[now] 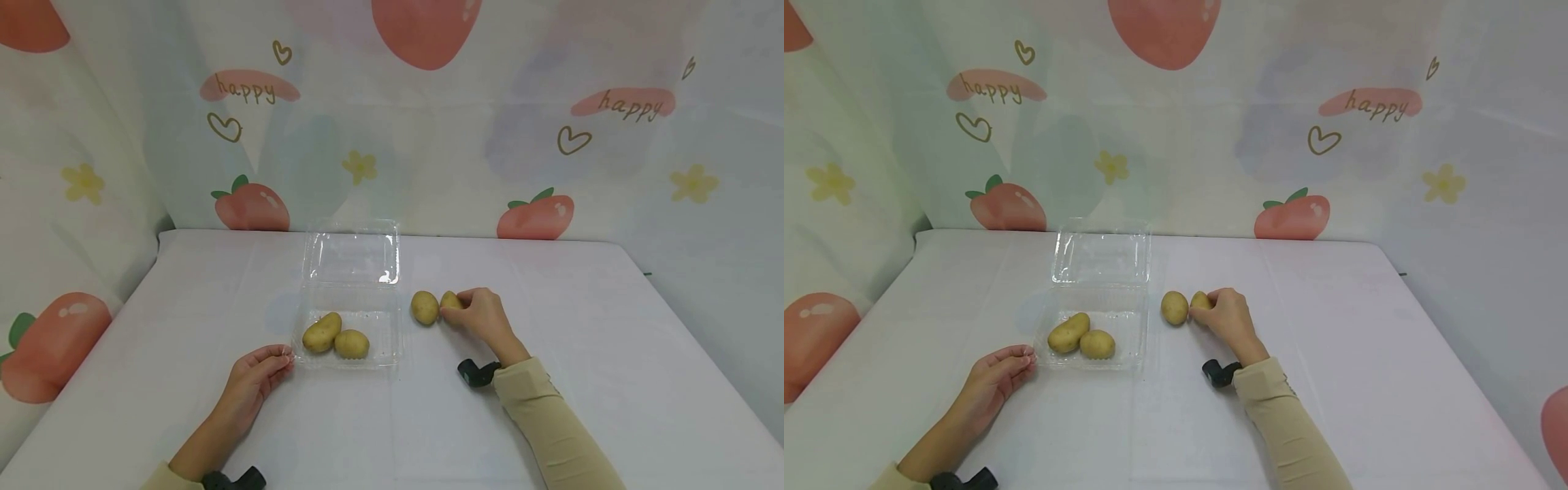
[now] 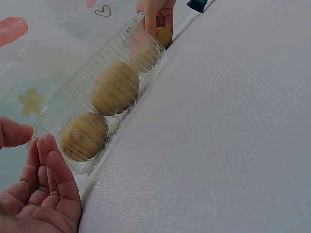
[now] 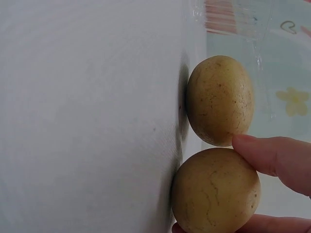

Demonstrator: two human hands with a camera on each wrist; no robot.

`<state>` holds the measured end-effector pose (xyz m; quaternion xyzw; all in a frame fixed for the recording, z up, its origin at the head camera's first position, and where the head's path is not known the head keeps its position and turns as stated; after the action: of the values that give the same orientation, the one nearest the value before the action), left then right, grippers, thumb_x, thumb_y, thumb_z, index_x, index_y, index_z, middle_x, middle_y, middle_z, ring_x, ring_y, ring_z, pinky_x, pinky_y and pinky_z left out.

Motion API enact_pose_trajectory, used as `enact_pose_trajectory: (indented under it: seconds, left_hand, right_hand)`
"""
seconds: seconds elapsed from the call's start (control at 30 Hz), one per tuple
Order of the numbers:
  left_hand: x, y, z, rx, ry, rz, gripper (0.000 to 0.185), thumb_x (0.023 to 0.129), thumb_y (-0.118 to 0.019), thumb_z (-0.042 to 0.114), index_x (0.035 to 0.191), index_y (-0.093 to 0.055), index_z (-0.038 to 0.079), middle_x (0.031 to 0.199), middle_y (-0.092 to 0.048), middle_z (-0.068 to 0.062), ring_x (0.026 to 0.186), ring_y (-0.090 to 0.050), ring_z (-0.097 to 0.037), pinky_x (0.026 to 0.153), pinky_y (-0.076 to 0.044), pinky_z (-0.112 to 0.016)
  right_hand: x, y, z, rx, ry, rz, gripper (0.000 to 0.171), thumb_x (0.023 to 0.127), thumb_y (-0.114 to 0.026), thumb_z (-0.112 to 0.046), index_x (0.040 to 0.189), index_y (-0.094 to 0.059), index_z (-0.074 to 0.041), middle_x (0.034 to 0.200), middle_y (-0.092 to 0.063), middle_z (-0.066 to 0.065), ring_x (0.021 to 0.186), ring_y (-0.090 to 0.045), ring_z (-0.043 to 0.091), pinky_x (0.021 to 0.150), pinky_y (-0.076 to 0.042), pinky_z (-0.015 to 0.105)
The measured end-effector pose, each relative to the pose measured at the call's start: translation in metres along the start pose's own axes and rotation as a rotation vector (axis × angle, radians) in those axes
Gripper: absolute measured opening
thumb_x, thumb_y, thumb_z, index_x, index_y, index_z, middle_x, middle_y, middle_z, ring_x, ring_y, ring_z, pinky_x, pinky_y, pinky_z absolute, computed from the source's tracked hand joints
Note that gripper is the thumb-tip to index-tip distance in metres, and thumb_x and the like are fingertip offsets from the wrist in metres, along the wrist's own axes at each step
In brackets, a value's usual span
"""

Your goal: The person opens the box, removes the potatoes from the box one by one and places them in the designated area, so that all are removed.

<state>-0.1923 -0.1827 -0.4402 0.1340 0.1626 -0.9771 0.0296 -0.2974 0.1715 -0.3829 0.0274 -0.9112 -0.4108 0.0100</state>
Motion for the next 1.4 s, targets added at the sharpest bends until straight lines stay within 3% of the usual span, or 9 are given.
enact_pose_trajectory:
  seconds: [0.37,0.6,0.83,1.0,1.4]
  left_hand:
    - [0.001,0.001,0.0,0.005,0.002,0.008,0.008,0.086,-0.053,-0.002,0.092,-0.058,0.0,0.087,-0.061,-0.004,0.079,-0.06,-0.011,0.077,-0.05,-0.025]
    - [0.0,0.0,0.001,0.005,-0.001,0.003,0.008,0.086,-0.054,-0.001,0.093,-0.058,-0.001,0.087,-0.061,-0.004,0.079,-0.06,-0.011,0.077,-0.05,-0.025]
    - [0.0,0.0,0.0,0.016,0.022,0.011,0.009,0.087,-0.054,0.0,0.096,-0.057,-0.002,0.088,-0.061,-0.004,0.081,-0.06,-0.012,0.079,-0.05,-0.025]
    - [0.001,-0.001,0.001,0.008,0.011,0.002,0.009,0.086,-0.054,-0.001,0.095,-0.057,-0.002,0.088,-0.062,-0.004,0.081,-0.06,-0.012,0.079,-0.05,-0.025]
    - [-0.001,-0.001,0.001,0.007,0.005,0.006,0.009,0.087,-0.053,-0.002,0.094,-0.057,-0.002,0.086,-0.062,-0.003,0.08,-0.06,-0.011,0.077,-0.05,-0.024]
  right_hand:
    - [-0.001,-0.001,-0.001,0.022,-0.016,-0.018,0.046,0.077,-0.071,-0.022,0.107,-0.06,0.011,0.102,-0.062,0.021,0.093,-0.054,0.028,0.075,-0.048,0.037]
    - [-0.001,0.0,0.0,0.035,-0.046,-0.032,0.04,0.079,-0.067,-0.025,0.101,-0.064,0.007,0.096,-0.063,0.016,0.087,-0.054,0.025,0.07,-0.047,0.034]
    - [-0.002,0.0,0.003,0.056,-0.091,-0.049,0.054,0.082,-0.063,-0.029,0.115,-0.055,0.012,0.112,-0.057,0.026,0.103,-0.053,0.033,0.082,-0.047,0.042]
    - [-0.003,0.0,0.004,0.059,-0.101,-0.054,0.057,0.082,-0.063,-0.031,0.117,-0.053,0.013,0.114,-0.056,0.027,0.105,-0.052,0.034,0.084,-0.046,0.043]
    - [-0.006,0.013,-0.009,0.026,-0.053,0.008,0.052,0.083,-0.065,-0.023,0.119,-0.052,0.013,0.114,-0.057,0.026,0.104,-0.053,0.035,0.086,-0.045,0.044]
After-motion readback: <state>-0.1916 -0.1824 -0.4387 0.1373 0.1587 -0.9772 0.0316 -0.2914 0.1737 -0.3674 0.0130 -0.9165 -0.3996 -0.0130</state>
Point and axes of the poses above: each hand's wrist, its own x-axis towards the middle knuckle, its own y-axis out of the back of the hand, z = x × y, the point moved 8 cm from there along x, towards the middle knuckle
